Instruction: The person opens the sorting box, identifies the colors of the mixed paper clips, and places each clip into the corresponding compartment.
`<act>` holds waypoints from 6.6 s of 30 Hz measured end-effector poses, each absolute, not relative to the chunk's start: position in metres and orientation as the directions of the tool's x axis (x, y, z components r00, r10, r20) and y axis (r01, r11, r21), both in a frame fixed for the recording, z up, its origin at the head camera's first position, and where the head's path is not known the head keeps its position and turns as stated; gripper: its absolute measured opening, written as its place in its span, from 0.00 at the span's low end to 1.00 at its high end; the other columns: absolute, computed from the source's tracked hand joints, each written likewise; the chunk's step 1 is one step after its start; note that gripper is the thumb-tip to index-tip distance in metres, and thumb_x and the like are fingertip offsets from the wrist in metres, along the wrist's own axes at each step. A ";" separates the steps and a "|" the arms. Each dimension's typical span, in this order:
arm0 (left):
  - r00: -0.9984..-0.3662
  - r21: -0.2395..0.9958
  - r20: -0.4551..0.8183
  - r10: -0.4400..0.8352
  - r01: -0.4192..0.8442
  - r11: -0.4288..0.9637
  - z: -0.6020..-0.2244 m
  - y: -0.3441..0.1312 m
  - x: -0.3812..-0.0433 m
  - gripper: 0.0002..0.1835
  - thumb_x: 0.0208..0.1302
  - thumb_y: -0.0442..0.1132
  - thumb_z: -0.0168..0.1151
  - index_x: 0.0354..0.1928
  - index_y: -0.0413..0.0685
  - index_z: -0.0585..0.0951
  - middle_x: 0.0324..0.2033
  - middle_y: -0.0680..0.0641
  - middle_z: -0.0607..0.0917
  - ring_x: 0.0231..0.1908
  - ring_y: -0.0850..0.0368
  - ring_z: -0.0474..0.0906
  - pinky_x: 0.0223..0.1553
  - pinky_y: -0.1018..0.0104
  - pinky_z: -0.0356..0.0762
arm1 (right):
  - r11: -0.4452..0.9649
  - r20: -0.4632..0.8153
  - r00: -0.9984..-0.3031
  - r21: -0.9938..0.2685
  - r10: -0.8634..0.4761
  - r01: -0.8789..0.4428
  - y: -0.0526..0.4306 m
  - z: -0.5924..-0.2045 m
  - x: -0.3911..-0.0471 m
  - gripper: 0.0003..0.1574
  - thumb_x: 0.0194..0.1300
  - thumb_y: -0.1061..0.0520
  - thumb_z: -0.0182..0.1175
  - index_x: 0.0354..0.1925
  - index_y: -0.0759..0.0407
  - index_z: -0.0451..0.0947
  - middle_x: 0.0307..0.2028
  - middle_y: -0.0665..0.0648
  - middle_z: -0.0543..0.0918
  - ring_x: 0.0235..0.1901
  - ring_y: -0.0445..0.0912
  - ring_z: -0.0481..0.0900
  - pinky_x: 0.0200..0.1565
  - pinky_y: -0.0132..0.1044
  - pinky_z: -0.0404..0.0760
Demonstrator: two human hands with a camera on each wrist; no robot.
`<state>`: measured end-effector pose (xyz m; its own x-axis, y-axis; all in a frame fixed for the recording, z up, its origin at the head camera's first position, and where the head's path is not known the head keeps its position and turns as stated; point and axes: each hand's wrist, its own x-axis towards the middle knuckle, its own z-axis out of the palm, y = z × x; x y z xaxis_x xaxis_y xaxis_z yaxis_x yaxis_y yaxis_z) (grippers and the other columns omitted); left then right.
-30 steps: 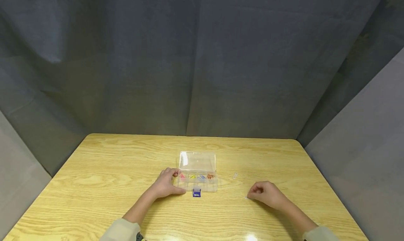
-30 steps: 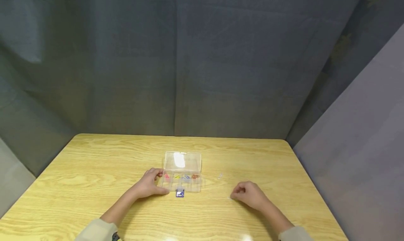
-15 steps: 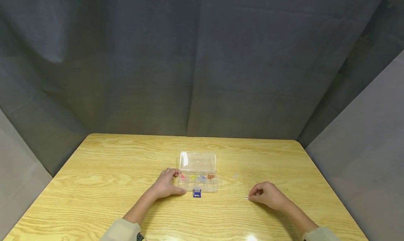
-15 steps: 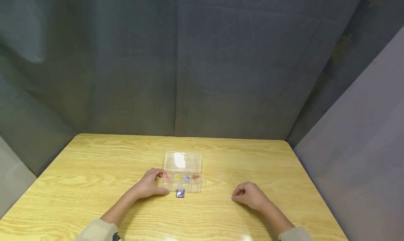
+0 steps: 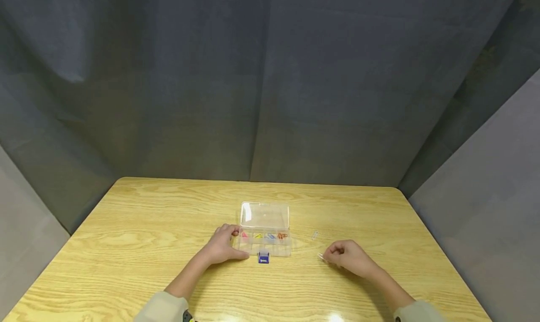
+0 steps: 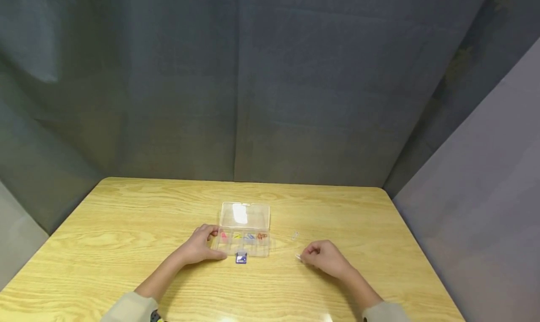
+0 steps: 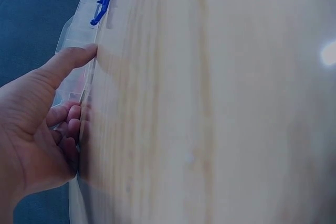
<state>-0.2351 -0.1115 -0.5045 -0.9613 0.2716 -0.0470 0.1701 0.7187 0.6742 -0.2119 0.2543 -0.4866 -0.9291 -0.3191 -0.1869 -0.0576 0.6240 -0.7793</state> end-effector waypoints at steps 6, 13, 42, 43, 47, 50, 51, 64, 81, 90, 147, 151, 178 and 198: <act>-0.961 0.679 -0.047 0.272 0.169 0.714 -0.504 -0.112 -0.235 0.43 0.34 0.58 0.71 0.53 0.44 0.69 0.44 0.50 0.72 0.44 0.55 0.65 0.45 0.58 0.68 | 0.617 -0.157 -0.934 -0.783 -0.321 -0.080 0.237 -0.483 -0.216 0.15 0.57 0.48 0.58 0.32 0.59 0.78 0.23 0.57 0.77 0.17 0.39 0.66 0.17 0.28 0.65; -0.960 0.678 -0.051 0.277 0.171 0.715 -0.505 -0.112 -0.235 0.42 0.34 0.58 0.71 0.53 0.44 0.69 0.43 0.50 0.72 0.45 0.55 0.65 0.45 0.57 0.67 | 0.607 -0.141 -0.937 -0.790 -0.321 -0.088 0.221 -0.483 -0.221 0.12 0.57 0.48 0.58 0.32 0.56 0.78 0.25 0.57 0.79 0.15 0.38 0.65 0.16 0.27 0.63; -0.962 0.685 -0.059 0.265 0.154 0.712 -0.504 -0.113 -0.235 0.43 0.33 0.58 0.71 0.53 0.44 0.69 0.42 0.52 0.71 0.44 0.56 0.64 0.46 0.58 0.67 | 0.594 -0.094 -0.953 -0.798 -0.288 -0.101 0.169 -0.467 -0.228 0.10 0.58 0.51 0.56 0.29 0.56 0.77 0.24 0.61 0.78 0.15 0.39 0.61 0.17 0.29 0.63; -0.961 0.684 -0.057 0.269 0.159 0.712 -0.504 -0.113 -0.235 0.43 0.34 0.58 0.71 0.53 0.44 0.69 0.42 0.52 0.71 0.44 0.56 0.64 0.46 0.58 0.67 | 0.591 -0.094 -0.953 -0.800 -0.289 -0.101 0.167 -0.467 -0.228 0.10 0.58 0.51 0.56 0.29 0.56 0.77 0.24 0.61 0.78 0.15 0.39 0.61 0.17 0.29 0.63; -0.961 0.678 -0.047 0.274 0.170 0.715 -0.505 -0.113 -0.235 0.42 0.34 0.58 0.71 0.52 0.44 0.69 0.41 0.52 0.71 0.43 0.56 0.64 0.45 0.59 0.67 | 0.579 -0.085 -0.951 -0.808 -0.296 -0.108 0.159 -0.466 -0.229 0.09 0.58 0.53 0.56 0.29 0.57 0.78 0.23 0.59 0.77 0.15 0.39 0.62 0.17 0.29 0.63; -0.961 0.677 -0.047 0.271 0.169 0.716 -0.505 -0.112 -0.235 0.42 0.34 0.58 0.71 0.52 0.45 0.69 0.41 0.53 0.71 0.43 0.56 0.64 0.45 0.59 0.67 | 0.578 -0.081 -0.951 -0.808 -0.299 -0.113 0.153 -0.466 -0.229 0.09 0.58 0.54 0.56 0.28 0.57 0.78 0.21 0.56 0.76 0.15 0.39 0.62 0.16 0.29 0.63; -0.961 0.678 -0.047 0.271 0.168 0.715 -0.506 -0.112 -0.235 0.42 0.34 0.58 0.71 0.52 0.45 0.69 0.41 0.52 0.71 0.44 0.56 0.64 0.46 0.58 0.67 | 0.578 -0.078 -0.951 -0.808 -0.301 -0.116 0.151 -0.466 -0.229 0.09 0.58 0.54 0.56 0.28 0.57 0.78 0.21 0.56 0.76 0.15 0.40 0.62 0.16 0.29 0.62; -0.965 0.675 -0.043 0.260 0.164 0.720 -0.504 -0.108 -0.235 0.41 0.34 0.56 0.72 0.52 0.44 0.70 0.42 0.51 0.72 0.45 0.56 0.65 0.47 0.58 0.67 | 0.562 -0.065 -0.948 -0.817 -0.312 -0.129 0.129 -0.462 -0.230 0.10 0.58 0.51 0.56 0.29 0.57 0.78 0.22 0.55 0.78 0.19 0.41 0.68 0.22 0.33 0.69; -0.964 0.675 -0.028 0.266 0.178 0.716 -0.502 -0.110 -0.237 0.40 0.34 0.56 0.72 0.52 0.45 0.70 0.43 0.50 0.73 0.46 0.54 0.65 0.46 0.57 0.67 | 0.579 -0.046 -0.953 -0.802 -0.300 -0.144 0.084 -0.462 -0.232 0.08 0.55 0.53 0.58 0.25 0.56 0.78 0.16 0.48 0.74 0.16 0.39 0.66 0.21 0.30 0.68; -0.964 0.675 -0.036 0.264 0.171 0.718 -0.503 -0.112 -0.236 0.41 0.34 0.56 0.71 0.53 0.46 0.70 0.43 0.51 0.73 0.45 0.54 0.65 0.45 0.57 0.68 | 0.630 -0.027 -0.954 -0.756 -0.299 -0.177 0.061 -0.467 -0.230 0.08 0.54 0.52 0.59 0.22 0.53 0.79 0.09 0.44 0.66 0.10 0.36 0.59 0.14 0.27 0.58; -0.966 0.675 -0.040 0.254 0.161 0.720 -0.504 -0.108 -0.235 0.41 0.34 0.56 0.72 0.52 0.45 0.70 0.41 0.52 0.72 0.44 0.57 0.64 0.46 0.58 0.67 | 0.675 -0.009 -0.995 -0.735 -0.104 -0.064 0.170 -0.479 -0.242 0.09 0.55 0.50 0.59 0.26 0.54 0.78 0.18 0.52 0.75 0.15 0.42 0.66 0.17 0.33 0.67; -0.967 0.674 -0.043 0.252 0.158 0.721 -0.504 -0.109 -0.235 0.41 0.34 0.56 0.71 0.52 0.45 0.70 0.41 0.52 0.72 0.44 0.56 0.65 0.47 0.58 0.67 | 0.689 -0.027 -0.997 -0.724 -0.073 -0.031 0.182 -0.482 -0.243 0.09 0.55 0.50 0.60 0.27 0.54 0.79 0.20 0.51 0.75 0.17 0.43 0.67 0.19 0.33 0.67; -0.965 0.679 -0.051 0.259 0.156 0.718 -0.506 -0.110 -0.239 0.41 0.34 0.59 0.71 0.52 0.46 0.70 0.40 0.53 0.71 0.44 0.57 0.64 0.46 0.58 0.67 | 0.801 0.014 -0.999 -0.599 0.030 0.016 0.224 -0.500 -0.250 0.15 0.56 0.46 0.58 0.31 0.56 0.78 0.25 0.51 0.78 0.22 0.42 0.70 0.23 0.32 0.68; -0.966 0.681 -0.040 0.257 0.162 0.714 -0.508 -0.110 -0.239 0.42 0.34 0.59 0.71 0.52 0.45 0.70 0.42 0.52 0.72 0.45 0.56 0.64 0.47 0.57 0.67 | 0.879 0.024 -0.999 -0.477 0.038 0.022 0.206 -0.496 -0.250 0.10 0.53 0.48 0.60 0.29 0.53 0.79 0.27 0.49 0.81 0.23 0.40 0.74 0.21 0.33 0.69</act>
<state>-0.2391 -0.1105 -0.5083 -0.9657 0.2566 -0.0395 0.1620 0.7145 0.6807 -0.2498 0.2063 -0.4965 -0.9990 0.0380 0.0243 0.0218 0.8788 -0.4766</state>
